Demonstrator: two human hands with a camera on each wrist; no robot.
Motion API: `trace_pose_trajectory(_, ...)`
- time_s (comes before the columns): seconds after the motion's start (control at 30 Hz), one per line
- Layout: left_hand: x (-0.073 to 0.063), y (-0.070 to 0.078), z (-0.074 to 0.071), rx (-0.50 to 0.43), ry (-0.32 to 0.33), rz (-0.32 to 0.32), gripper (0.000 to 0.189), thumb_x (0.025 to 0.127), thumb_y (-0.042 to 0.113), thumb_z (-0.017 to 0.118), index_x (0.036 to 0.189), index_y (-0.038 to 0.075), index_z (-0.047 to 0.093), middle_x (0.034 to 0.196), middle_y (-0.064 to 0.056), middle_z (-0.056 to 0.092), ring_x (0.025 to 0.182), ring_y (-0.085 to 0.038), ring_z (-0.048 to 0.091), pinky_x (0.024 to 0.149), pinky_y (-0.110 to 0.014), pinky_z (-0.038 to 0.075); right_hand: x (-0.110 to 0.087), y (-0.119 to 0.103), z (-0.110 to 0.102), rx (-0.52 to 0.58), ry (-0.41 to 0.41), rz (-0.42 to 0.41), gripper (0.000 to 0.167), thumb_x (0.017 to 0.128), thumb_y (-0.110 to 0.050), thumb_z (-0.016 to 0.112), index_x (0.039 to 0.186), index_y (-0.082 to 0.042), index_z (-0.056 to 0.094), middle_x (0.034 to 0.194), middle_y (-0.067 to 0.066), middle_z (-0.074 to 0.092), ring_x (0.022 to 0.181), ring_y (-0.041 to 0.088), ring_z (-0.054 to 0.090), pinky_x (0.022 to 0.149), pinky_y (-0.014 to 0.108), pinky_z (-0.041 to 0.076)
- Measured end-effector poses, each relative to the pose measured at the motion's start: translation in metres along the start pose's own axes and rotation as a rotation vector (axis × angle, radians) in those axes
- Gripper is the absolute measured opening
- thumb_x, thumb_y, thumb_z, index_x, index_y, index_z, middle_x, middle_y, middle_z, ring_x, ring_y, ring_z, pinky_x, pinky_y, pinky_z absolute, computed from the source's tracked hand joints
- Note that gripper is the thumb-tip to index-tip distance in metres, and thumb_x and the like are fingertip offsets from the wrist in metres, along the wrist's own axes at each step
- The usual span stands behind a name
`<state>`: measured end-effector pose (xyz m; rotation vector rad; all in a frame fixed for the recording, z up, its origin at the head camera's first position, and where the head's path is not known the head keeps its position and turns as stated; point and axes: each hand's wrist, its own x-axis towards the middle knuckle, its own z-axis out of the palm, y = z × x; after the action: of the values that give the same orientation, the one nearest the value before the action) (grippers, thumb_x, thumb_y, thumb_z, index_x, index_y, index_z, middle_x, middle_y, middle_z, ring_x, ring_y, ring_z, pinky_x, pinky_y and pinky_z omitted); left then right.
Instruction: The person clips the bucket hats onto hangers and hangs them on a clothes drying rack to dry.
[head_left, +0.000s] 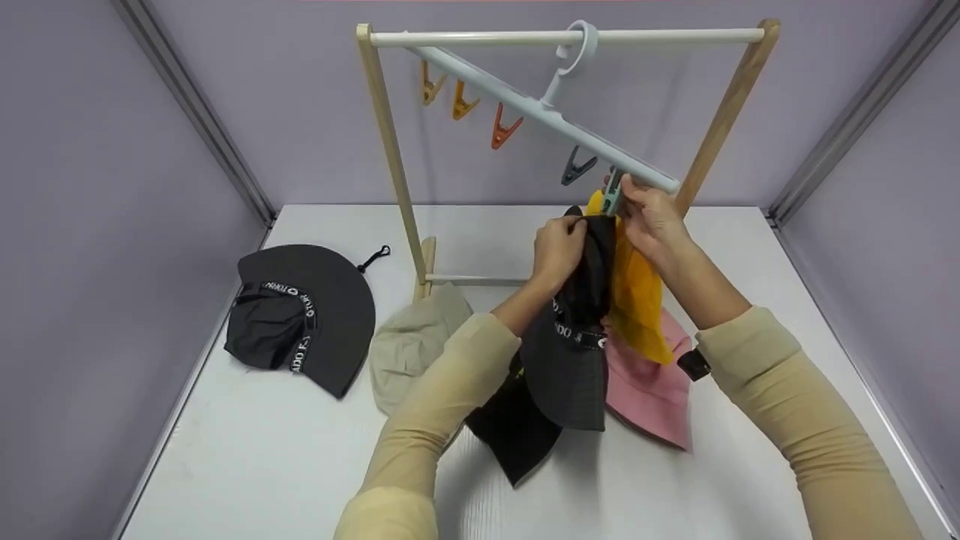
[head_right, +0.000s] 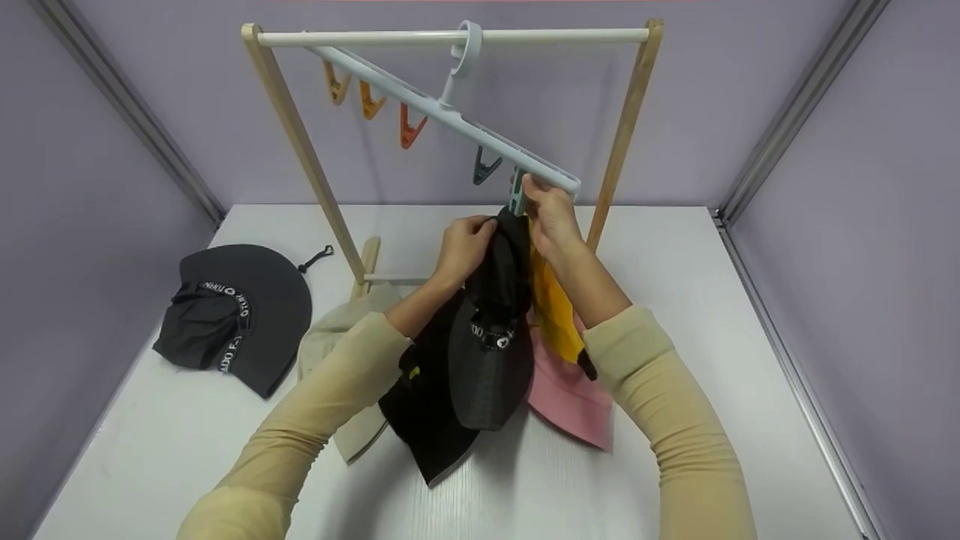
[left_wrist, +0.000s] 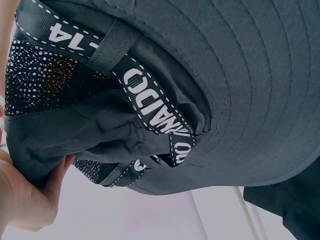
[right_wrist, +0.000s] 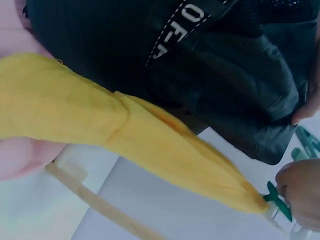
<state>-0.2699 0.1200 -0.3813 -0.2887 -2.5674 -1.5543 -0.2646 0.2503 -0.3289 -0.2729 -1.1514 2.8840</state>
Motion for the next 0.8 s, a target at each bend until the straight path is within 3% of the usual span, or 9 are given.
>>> trace_pose_trajectory(0.17,0.001,0.001,0.0,0.02,0.011,-0.001,0.024,0.094,0.019,0.052,0.103,0.008,0.071,0.098,-0.002,0.068,0.088,-0.012,0.062,0.073,-0.021,0.045,0.002,0.003,0.008,-0.024,0.117,-0.005,0.019,0.087,0.001,0.056,0.106,0.001,0.052,0.093,0.011,0.063,0.099,0.024,0.055,0.098,0.029,0.032)
trace_pose_trajectory(0.37,0.003,0.0,-0.001,0.019,0.026,0.017,0.022,0.093,0.017,0.053,0.097,0.008,0.073,0.094,-0.002,0.068,0.083,-0.012,0.062,0.071,-0.022,0.045,0.003,0.003,0.016,-0.062,0.165,0.003,0.01,0.088,0.0,0.056,0.098,0.0,0.055,0.086,0.011,0.064,0.098,0.024,0.056,0.087,0.028,0.038)
trace_pose_trajectory(0.47,0.004,0.0,-0.001,0.016,0.032,0.019,0.022,0.092,0.017,0.054,0.082,0.01,0.072,0.079,0.002,0.066,0.069,-0.009,0.058,0.062,-0.02,0.042,0.004,0.004,0.017,-0.074,0.173,0.003,0.01,0.088,0.001,0.056,0.098,0.001,0.055,0.086,0.011,0.064,0.091,0.023,0.058,0.087,0.028,0.037)
trace_pose_trajectory(0.57,0.004,0.002,-0.001,0.021,0.033,0.013,0.032,0.091,0.016,0.054,0.06,0.011,0.058,0.058,0.004,0.051,0.054,-0.009,0.044,0.052,-0.02,0.034,0.004,0.004,0.017,-0.088,0.186,-0.001,0.014,0.087,0.001,0.057,0.1,0.0,0.053,0.089,0.011,0.064,0.086,0.021,0.059,0.09,0.028,0.035)
trace_pose_trajectory(0.67,0.005,0.007,-0.001,0.035,0.025,0.012,0.039,0.09,0.016,0.055,0.053,0.012,0.044,0.051,0.005,0.038,0.048,-0.009,0.035,0.047,-0.02,0.029,0.003,0.003,0.018,-0.085,0.192,-0.005,0.017,0.087,0.002,0.057,0.103,0.001,0.052,0.098,0.013,0.062,0.092,0.021,0.058,0.094,0.028,0.035)
trace_pose_trajectory(0.8,0.006,0.011,0.0,0.088,0.022,0.041,0.037,0.09,0.016,0.055,0.054,0.012,0.049,0.052,0.006,0.045,0.049,-0.007,0.038,0.046,-0.019,0.031,0.003,0.003,0.017,-0.065,0.19,0.001,0.018,0.087,0.002,0.057,0.104,0.002,0.052,0.101,0.014,0.06,0.103,0.023,0.055,0.096,0.028,0.035)
